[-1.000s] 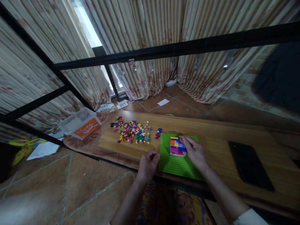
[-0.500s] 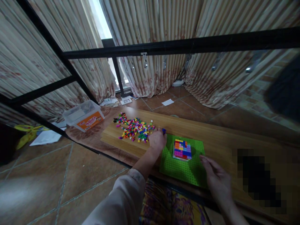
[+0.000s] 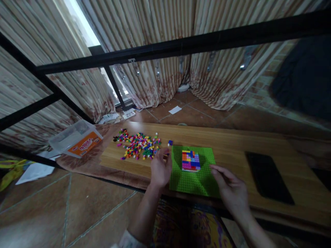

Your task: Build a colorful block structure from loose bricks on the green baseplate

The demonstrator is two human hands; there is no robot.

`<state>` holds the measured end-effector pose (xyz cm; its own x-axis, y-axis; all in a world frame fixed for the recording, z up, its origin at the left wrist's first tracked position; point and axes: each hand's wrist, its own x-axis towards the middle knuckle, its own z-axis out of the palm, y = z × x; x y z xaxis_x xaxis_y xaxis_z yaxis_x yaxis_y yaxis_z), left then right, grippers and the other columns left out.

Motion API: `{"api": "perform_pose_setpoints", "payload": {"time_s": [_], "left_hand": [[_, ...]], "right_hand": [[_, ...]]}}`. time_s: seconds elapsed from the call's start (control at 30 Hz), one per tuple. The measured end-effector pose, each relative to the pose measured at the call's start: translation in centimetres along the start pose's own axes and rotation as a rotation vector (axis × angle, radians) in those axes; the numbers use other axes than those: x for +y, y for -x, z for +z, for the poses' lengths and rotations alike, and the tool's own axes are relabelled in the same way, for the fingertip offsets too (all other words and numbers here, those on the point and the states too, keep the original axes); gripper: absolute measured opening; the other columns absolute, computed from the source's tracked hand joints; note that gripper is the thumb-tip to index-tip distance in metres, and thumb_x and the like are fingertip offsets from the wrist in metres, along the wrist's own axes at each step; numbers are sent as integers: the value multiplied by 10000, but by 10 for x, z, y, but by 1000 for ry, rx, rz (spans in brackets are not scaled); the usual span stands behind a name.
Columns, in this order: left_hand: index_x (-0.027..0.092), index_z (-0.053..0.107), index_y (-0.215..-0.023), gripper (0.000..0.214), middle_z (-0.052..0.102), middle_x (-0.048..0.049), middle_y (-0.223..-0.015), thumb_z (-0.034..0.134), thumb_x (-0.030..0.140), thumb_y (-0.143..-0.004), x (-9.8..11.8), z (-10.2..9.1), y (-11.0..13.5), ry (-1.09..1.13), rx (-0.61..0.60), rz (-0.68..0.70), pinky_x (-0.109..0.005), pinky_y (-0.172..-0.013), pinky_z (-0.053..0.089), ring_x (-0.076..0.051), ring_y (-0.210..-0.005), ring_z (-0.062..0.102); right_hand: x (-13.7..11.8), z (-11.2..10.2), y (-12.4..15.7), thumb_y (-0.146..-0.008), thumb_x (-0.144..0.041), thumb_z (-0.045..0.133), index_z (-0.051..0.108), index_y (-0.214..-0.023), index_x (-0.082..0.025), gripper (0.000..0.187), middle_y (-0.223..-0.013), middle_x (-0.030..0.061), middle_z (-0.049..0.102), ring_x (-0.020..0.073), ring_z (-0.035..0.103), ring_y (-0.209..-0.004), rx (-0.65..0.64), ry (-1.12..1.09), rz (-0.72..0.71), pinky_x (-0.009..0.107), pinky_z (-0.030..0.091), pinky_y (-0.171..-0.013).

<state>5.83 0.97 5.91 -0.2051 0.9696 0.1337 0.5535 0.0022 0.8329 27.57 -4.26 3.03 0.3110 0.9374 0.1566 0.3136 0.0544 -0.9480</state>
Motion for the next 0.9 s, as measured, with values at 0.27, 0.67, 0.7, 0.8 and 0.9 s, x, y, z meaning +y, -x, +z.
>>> {"api": "perform_pose_setpoints", "payload": {"time_s": [0.27, 0.67, 0.7, 0.8, 0.9], "left_hand": [[204, 613, -1093, 317, 680, -45, -1018, 549, 121, -795, 36, 7, 55, 449, -322, -49, -283, -879, 508, -163, -963, 650], [211, 552, -1187, 461, 642, -53, -1037, 595, 103, -740, 51, 6, 54, 519, -475, -166, -264, -738, 531, -163, -877, 644], [208, 554, -1179, 458, 634, -51, -1025, 608, 111, -734, 51, 7, 55, 534, -477, -179, -261, -729, 529, -163, -877, 635], [195, 572, -1142, 449, 616, -38, -974, 646, 127, -704, 49, 8, 55, 571, -468, -212, -259, -721, 520, -155, -862, 610], [185, 596, -1097, 445, 608, -25, -931, 690, 134, -665, 49, 10, 54, 590, -457, -252, -253, -718, 504, -144, -834, 593]], "right_hand": [[-30, 10, 18, -873, -302, 561, 635, -1151, -313, 288, -1105, 36, 663, 183, 625, -1012, -368, 28, -218, 336, 517, -880], [-34, -1, 15, -888, -276, 545, 613, -1173, -314, 295, -1067, 39, 660, 179, 633, -997, -423, 125, -330, 313, 534, -832], [-35, -1, 15, -884, -280, 555, 611, -1170, -312, 294, -1059, 39, 660, 179, 633, -988, -424, 128, -335, 313, 534, -825], [-38, -1, 14, -872, -291, 581, 627, -1123, -294, 254, -1014, 34, 664, 170, 634, -944, -404, 138, -333, 296, 530, -802], [-42, -2, 13, -874, -311, 583, 649, -1022, -265, 169, -954, 29, 666, 160, 635, -899, -357, 140, -315, 273, 521, -774]]}}
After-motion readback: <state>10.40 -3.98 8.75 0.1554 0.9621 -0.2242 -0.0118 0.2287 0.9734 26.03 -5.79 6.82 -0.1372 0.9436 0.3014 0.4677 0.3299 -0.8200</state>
